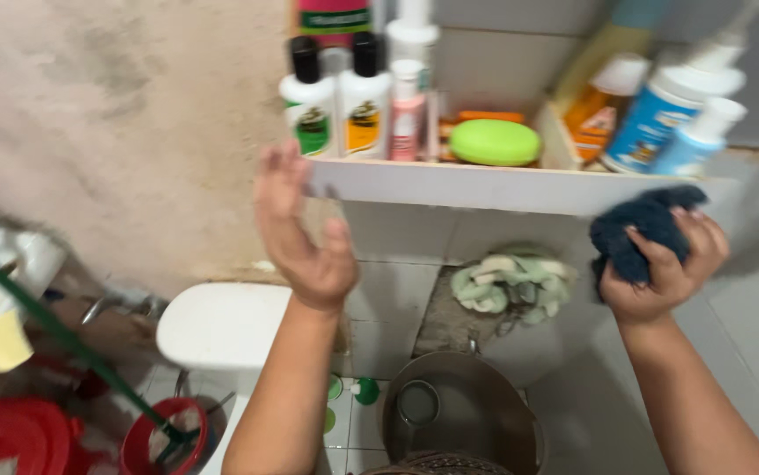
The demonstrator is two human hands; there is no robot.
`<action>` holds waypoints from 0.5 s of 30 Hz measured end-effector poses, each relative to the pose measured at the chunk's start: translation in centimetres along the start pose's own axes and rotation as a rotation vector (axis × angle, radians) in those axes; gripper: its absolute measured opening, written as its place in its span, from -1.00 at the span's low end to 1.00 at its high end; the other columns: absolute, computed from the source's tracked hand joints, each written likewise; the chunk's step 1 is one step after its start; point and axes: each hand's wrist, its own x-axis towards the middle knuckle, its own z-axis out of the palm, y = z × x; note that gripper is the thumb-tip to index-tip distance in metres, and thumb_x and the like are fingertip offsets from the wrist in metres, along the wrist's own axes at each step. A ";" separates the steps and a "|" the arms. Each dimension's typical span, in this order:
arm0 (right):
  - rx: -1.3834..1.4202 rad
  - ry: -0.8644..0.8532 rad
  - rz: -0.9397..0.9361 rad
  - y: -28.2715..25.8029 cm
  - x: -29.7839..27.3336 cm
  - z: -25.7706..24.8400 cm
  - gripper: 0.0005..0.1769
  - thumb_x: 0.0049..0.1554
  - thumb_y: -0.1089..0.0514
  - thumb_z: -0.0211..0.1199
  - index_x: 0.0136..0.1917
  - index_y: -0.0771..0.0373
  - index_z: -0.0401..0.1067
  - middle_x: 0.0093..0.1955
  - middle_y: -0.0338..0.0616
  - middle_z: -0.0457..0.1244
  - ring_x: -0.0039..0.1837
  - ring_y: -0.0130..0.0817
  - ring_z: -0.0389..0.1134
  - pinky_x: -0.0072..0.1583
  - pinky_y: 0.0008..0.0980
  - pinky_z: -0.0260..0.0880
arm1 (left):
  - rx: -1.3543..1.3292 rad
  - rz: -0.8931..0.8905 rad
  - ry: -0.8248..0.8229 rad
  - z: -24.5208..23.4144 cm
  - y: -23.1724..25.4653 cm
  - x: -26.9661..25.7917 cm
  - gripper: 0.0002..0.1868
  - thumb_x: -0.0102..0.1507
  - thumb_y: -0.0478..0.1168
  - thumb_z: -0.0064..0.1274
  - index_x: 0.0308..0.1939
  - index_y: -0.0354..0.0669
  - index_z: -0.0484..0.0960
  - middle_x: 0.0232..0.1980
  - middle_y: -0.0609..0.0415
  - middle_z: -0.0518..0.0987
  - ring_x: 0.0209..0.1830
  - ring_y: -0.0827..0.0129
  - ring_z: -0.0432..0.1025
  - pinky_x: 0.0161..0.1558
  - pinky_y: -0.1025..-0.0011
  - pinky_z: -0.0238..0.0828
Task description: The person removes various bottles and containers from a wall-mounted shelf, inspects them, and places them on the toilet tank. The person handles multiple personal care items one at a time, including lotions, shampoos, and soaps, and arranges them on the tank.
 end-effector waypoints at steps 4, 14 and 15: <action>0.071 0.031 -0.046 -4.5 0.1 4.9 -0.64 -0.13 0.12 0.35 -0.01 0.12 0.61 0.38 0.00 0.25 0.45 0.13 0.18 0.47 0.21 0.10 | 0.102 -0.170 0.074 -2.1 -1.0 1.5 -0.60 0.47 -0.15 0.01 0.34 -0.24 0.45 0.36 -0.08 0.51 0.53 0.05 0.26 0.59 0.14 0.10; 0.476 -0.318 0.018 -17.6 8.5 6.3 -0.44 -0.27 0.18 0.40 0.09 0.07 0.59 0.28 -0.01 0.23 0.39 0.03 0.18 0.46 -0.07 0.21 | 0.283 -0.372 -0.208 0.6 -2.9 6.7 -0.48 0.20 0.02 0.36 0.13 -0.15 0.59 0.04 0.01 0.65 0.15 0.15 0.43 0.25 0.16 0.33; 0.575 -0.342 0.064 -17.1 9.1 5.3 -0.41 -0.25 0.20 0.41 0.13 0.08 0.56 0.28 0.03 0.20 0.39 0.00 0.21 0.46 -0.11 0.24 | 0.209 -0.313 -0.125 0.7 -3.1 6.9 -0.46 0.24 -0.01 0.36 0.18 -0.14 0.55 0.08 0.00 0.63 0.17 0.20 0.44 0.29 0.19 0.37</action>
